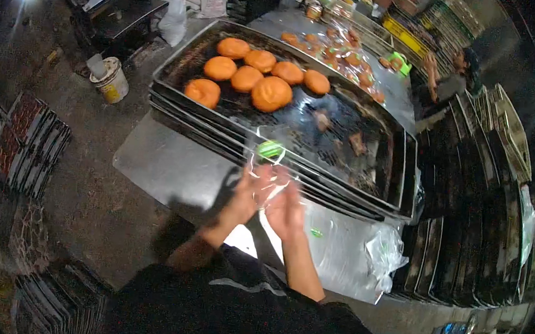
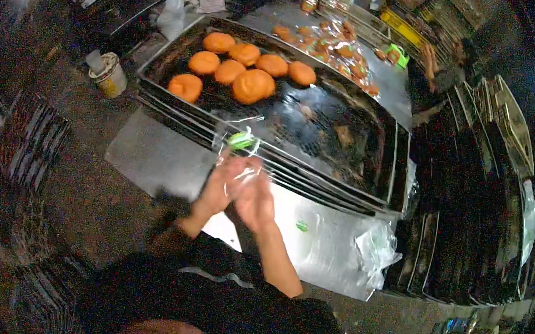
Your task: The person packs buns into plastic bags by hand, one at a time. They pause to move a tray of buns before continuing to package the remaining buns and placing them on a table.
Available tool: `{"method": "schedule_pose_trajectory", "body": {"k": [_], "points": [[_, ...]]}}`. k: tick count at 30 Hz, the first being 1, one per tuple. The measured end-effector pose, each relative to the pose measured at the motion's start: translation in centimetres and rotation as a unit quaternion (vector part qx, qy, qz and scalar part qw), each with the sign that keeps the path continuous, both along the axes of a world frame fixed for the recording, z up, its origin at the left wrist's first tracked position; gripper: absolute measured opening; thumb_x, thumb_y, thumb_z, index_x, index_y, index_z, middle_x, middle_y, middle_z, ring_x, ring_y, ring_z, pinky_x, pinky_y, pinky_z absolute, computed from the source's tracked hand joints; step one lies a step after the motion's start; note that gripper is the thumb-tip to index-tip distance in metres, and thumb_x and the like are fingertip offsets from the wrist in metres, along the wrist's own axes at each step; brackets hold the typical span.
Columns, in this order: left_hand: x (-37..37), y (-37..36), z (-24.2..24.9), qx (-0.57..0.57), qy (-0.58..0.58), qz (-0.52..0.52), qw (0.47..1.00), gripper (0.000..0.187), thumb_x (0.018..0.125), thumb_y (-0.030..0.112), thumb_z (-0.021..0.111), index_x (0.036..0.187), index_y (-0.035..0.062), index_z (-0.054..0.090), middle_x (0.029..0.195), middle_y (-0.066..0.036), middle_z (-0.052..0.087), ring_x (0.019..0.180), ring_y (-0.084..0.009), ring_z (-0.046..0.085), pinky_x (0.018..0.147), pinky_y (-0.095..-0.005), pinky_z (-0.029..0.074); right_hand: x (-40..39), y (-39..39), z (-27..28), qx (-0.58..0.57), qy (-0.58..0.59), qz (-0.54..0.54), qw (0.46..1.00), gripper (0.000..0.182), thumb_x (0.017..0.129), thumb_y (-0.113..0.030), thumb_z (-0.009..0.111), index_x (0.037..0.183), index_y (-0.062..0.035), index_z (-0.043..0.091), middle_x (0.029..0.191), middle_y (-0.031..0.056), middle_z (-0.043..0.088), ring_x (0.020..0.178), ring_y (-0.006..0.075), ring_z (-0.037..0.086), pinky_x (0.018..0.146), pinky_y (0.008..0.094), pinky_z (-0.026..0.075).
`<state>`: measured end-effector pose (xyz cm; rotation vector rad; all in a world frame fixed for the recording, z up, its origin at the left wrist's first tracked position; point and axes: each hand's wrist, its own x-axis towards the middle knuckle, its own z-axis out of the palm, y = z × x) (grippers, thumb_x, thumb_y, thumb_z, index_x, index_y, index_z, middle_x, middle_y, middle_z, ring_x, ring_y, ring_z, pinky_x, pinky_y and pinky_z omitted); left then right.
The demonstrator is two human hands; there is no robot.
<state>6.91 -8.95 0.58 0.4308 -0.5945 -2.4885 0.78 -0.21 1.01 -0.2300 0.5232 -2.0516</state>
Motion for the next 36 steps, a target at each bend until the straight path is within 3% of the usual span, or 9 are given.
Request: {"method": "schedule_pose_trajectory", "body": {"k": [2,5,9,10,11,19,32,35,36], "points": [[3.3,-6.3,-1.5,-0.054,0.009,-0.091,0.994,0.029,0.083,0.016,0.051,0.107,0.0006,0.045,0.085,-0.013,0.055,0.071,-0.0179,0.056,0.069,-0.0313,0.048,1.9,-4.1,1.6,0.101,0.176,0.108,0.973,0.041,0.084,-0.024,0.049,0.121,-0.0092,0.04,0.116,0.01,0.047,0.095,0.0212,0.052,0.081,0.0337,0.044],[4.9,-11.1,0.8,0.005,0.058,0.203,0.977,0.027,0.084,0.014,0.048,0.108,0.002,0.045,0.08,-0.009,0.054,0.073,-0.0171,0.055,0.072,-0.0355,0.047,-4.0,-10.7,5.4,0.17,0.816,-0.137,0.535,0.034,0.077,-0.019,0.059,0.104,0.0002,0.052,0.098,0.0165,0.057,0.094,0.0285,0.054,0.083,0.0336,0.04],[8.1,-16.5,2.1,-0.008,0.096,0.267,0.959,0.035,0.083,0.01,0.046,0.117,0.0042,0.038,0.089,-0.007,0.051,0.087,-0.0202,0.052,0.083,-0.0437,0.043,-15.9,-20.0,3.7,0.457,0.846,-0.175,0.212,0.082,0.062,-0.045,0.067,0.122,0.0,0.032,0.116,0.0265,0.041,0.106,0.0379,0.04,0.091,0.0412,0.033],[9.0,-17.5,2.2,0.0,0.105,0.285,0.953,0.038,0.083,0.009,0.046,0.12,0.0068,0.036,0.095,-0.007,0.051,0.092,-0.0216,0.051,0.086,-0.0477,0.041,-19.1,-20.8,1.1,0.475,0.846,-0.117,0.214,0.089,0.055,-0.045,0.073,0.12,0.0016,0.033,0.109,0.0249,0.046,0.101,0.0349,0.045,0.085,0.0391,0.038],[10.0,-18.9,1.9,-0.003,0.103,0.303,0.948,0.042,0.083,0.007,0.044,0.123,0.0075,0.032,0.098,-0.009,0.049,0.095,-0.0251,0.05,0.087,-0.0502,0.04,-19.5,-20.7,2.5,0.411,0.789,-0.028,0.457,0.085,0.052,-0.039,0.077,0.115,0.0019,0.037,0.095,0.0201,0.053,0.089,0.0298,0.052,0.075,0.0361,0.042],[6.0,-22.2,1.2,-0.047,0.104,0.345,0.932,0.049,0.078,0.004,0.043,0.124,0.0026,0.027,0.105,-0.019,0.047,0.098,-0.0353,0.049,0.09,-0.0526,0.036,-2.2,-17.7,6.6,0.237,0.588,-0.234,0.737,0.059,0.053,-0.012,0.078,0.101,-0.0029,0.046,0.095,0.0086,0.054,0.091,0.0192,0.049,0.085,0.0298,0.038],[2.3,-15.2,2.9,0.032,0.085,-0.121,0.988,0.037,0.081,0.015,0.048,0.115,0.0032,0.041,0.106,-0.003,0.049,0.097,-0.014,0.048,0.087,-0.0273,0.037,4.3,-16.2,6.5,0.221,0.44,-0.248,0.835,0.06,0.076,-0.011,0.061,0.126,-0.0001,0.031,0.112,0.0119,0.045,0.093,0.0145,0.047,0.079,0.0267,0.04],[4.0,-14.1,3.2,-0.274,0.007,-0.233,0.933,0.037,0.085,0.022,0.048,0.115,0.0011,0.043,0.104,-0.006,0.05,0.096,-0.0131,0.047,0.082,-0.0268,0.039,-0.9,-13.8,5.2,0.345,0.661,-0.275,0.607,0.015,0.074,-0.012,0.061,0.085,-0.0015,0.064,0.062,0.0069,0.06,0.051,0.0103,0.053,0.048,0.0252,0.041],[4.5,-13.6,3.2,-0.351,-0.015,-0.298,0.887,0.038,0.085,0.022,0.048,0.117,0.0012,0.043,0.106,-0.007,0.05,0.099,-0.0136,0.046,0.084,-0.0272,0.039,-2.8,-13.6,7.9,0.354,0.61,-0.27,0.655,0.015,0.075,-0.014,0.059,0.07,-0.0004,0.063,0.058,0.0098,0.058,0.051,0.0125,0.054,0.048,0.0264,0.041]]}}
